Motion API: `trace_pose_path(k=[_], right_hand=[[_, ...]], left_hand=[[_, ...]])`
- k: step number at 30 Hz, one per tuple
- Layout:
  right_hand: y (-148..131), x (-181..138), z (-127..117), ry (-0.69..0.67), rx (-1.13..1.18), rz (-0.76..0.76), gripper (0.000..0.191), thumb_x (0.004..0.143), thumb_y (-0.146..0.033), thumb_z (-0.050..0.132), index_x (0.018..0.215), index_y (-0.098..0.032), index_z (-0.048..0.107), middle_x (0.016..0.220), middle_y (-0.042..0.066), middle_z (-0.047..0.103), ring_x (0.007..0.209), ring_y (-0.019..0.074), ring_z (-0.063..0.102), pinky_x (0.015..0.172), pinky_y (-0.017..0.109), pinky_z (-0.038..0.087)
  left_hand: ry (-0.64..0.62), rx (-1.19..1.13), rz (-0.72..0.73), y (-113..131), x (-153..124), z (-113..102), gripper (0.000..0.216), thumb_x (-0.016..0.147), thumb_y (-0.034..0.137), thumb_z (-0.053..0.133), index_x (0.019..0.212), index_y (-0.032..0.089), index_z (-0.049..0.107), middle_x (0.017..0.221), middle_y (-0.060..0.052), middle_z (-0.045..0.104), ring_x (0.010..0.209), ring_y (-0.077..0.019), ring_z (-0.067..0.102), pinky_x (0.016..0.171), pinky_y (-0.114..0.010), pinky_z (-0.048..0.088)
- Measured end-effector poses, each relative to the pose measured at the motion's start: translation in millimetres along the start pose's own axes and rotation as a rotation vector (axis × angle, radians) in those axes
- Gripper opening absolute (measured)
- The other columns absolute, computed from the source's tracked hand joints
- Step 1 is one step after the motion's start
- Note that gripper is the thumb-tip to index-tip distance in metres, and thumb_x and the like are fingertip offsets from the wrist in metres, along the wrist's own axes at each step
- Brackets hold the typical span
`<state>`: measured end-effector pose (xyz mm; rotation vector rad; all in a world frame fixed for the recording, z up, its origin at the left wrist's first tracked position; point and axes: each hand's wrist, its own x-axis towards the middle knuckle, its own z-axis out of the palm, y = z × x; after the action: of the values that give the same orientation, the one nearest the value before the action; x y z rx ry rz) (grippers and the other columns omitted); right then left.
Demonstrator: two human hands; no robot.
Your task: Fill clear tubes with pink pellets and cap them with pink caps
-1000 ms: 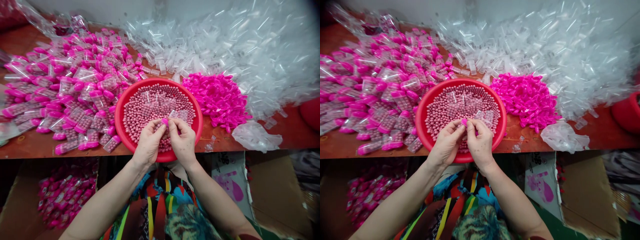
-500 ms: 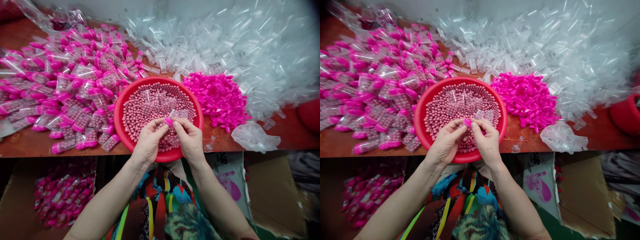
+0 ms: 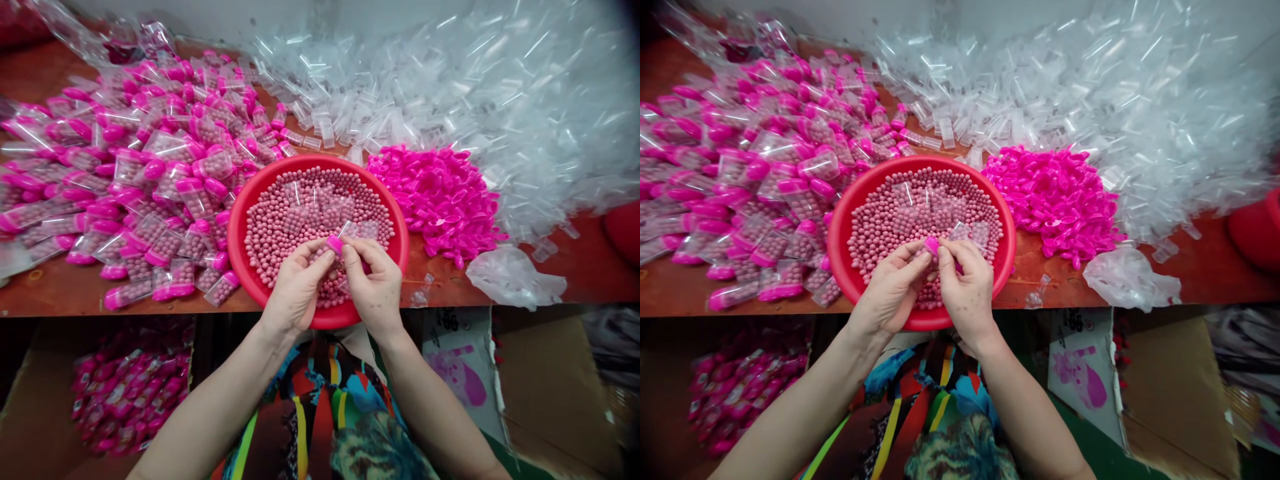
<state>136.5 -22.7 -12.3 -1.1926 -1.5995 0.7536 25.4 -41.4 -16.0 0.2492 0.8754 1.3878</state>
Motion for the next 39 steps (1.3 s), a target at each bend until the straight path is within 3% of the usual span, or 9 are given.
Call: trace_pose_path(k=[6, 11, 16, 22, 25, 29, 32, 37, 39], right_hand=[[7, 5, -15, -0.192, -0.136, -0.277, 0.021, 0.095, -0.012, 0.054, 0.107, -0.018, 0.07, 0.098, 0.008, 0.071, 0.094, 0.0178, 0.068, 0.086, 0.035, 0.057], [10, 17, -34, -0.373, -0.118, -0.338, 0.02, 0.097, -0.019, 0.053, 0.108, -0.018, 0.07, 0.098, 0.008, 0.07, 0.095, 0.0182, 0.067, 0.085, 0.034, 0.056], [13, 38, -32, -0.343, 0.181, -0.019, 0.051, 0.1, -0.06, 0.034, 0.116, -0.025, 0.067, 0.09, 0.004, 0.067, 0.077, 0.016, 0.063, 0.07, 0.031, 0.052], [13, 45, 1, -0.514, 0.577, 0.364, 0.086, 0.088, -0.082, 0.009, 0.135, -0.024, 0.052, 0.094, 0.006, 0.067, 0.084, 0.0187, 0.066, 0.074, 0.032, 0.056], [11, 41, 3, -0.61, 0.577, 0.394, 0.081, 0.092, -0.077, 0.009, 0.14, -0.024, 0.046, 0.095, 0.006, 0.067, 0.086, 0.0188, 0.066, 0.076, 0.033, 0.057], [13, 41, -3, -0.669, 0.336, 0.229, 0.065, 0.099, -0.066, 0.018, 0.145, -0.027, 0.043, 0.105, 0.005, 0.066, 0.091, 0.017, 0.064, 0.08, 0.033, 0.055], [22, 47, 1, -0.629, 0.117, 0.081, 0.062, 0.1, -0.064, 0.026, 0.147, -0.026, 0.041, 0.113, 0.006, 0.065, 0.093, 0.0167, 0.063, 0.084, 0.034, 0.053], [31, 51, 4, -0.249, 0.078, 0.094, 0.061, 0.102, -0.057, 0.014, 0.134, -0.02, 0.051, 0.109, 0.009, 0.068, 0.091, 0.0172, 0.066, 0.082, 0.035, 0.053], [27, 44, -4, -0.276, -0.024, -0.001, 0.054, 0.1, -0.055, 0.032, 0.133, -0.017, 0.051, 0.119, 0.013, 0.065, 0.104, 0.0219, 0.064, 0.091, 0.041, 0.052]], left_hand=[[0.022, 0.081, 0.017, -1, -4, 1, 0.027, 0.074, 0.022, 0.08, 0.097, 0.015, 0.068, 0.092, -0.003, 0.07, 0.081, -0.0103, 0.062, 0.076, -0.021, 0.05], [0.055, 0.196, 0.119, -4, -7, 2, 0.025, 0.075, 0.024, 0.078, 0.097, 0.016, 0.069, 0.091, -0.002, 0.067, 0.08, -0.0101, 0.06, 0.074, -0.02, 0.049], [-0.089, 0.213, -0.062, 4, -11, 5, 0.029, 0.077, 0.03, 0.078, 0.099, 0.014, 0.068, 0.074, 0.0, 0.062, 0.059, -0.0068, 0.051, 0.05, -0.016, 0.036], [-0.175, 0.275, -0.135, 6, -11, 5, 0.026, 0.077, 0.031, 0.078, 0.093, 0.013, 0.069, 0.064, 0.0, 0.06, 0.056, -0.0076, 0.051, 0.052, -0.017, 0.038], [-0.179, 0.315, -0.12, 5, -11, 4, 0.024, 0.077, 0.031, 0.077, 0.09, 0.013, 0.067, 0.063, 0.0, 0.059, 0.055, -0.0074, 0.051, 0.053, -0.018, 0.038], [-0.165, 0.35, -0.076, 2, -12, 4, 0.025, 0.075, 0.031, 0.078, 0.089, 0.014, 0.068, 0.061, 0.001, 0.058, 0.055, -0.0092, 0.051, 0.053, -0.02, 0.04], [-0.092, 0.331, -0.02, 0, -10, 4, 0.023, 0.072, 0.029, 0.081, 0.087, 0.014, 0.07, 0.065, 0.001, 0.061, 0.057, -0.0098, 0.053, 0.055, -0.021, 0.042], [0.01, 0.142, -0.052, -1, -1, 3, 0.026, 0.071, 0.027, 0.082, 0.093, 0.014, 0.073, 0.081, -0.003, 0.071, 0.072, -0.0124, 0.063, 0.071, -0.024, 0.049], [0.079, 0.086, -0.005, 0, 3, 2, 0.027, 0.07, 0.025, 0.083, 0.093, 0.014, 0.075, 0.09, -0.005, 0.074, 0.083, -0.0136, 0.066, 0.082, -0.025, 0.05]])
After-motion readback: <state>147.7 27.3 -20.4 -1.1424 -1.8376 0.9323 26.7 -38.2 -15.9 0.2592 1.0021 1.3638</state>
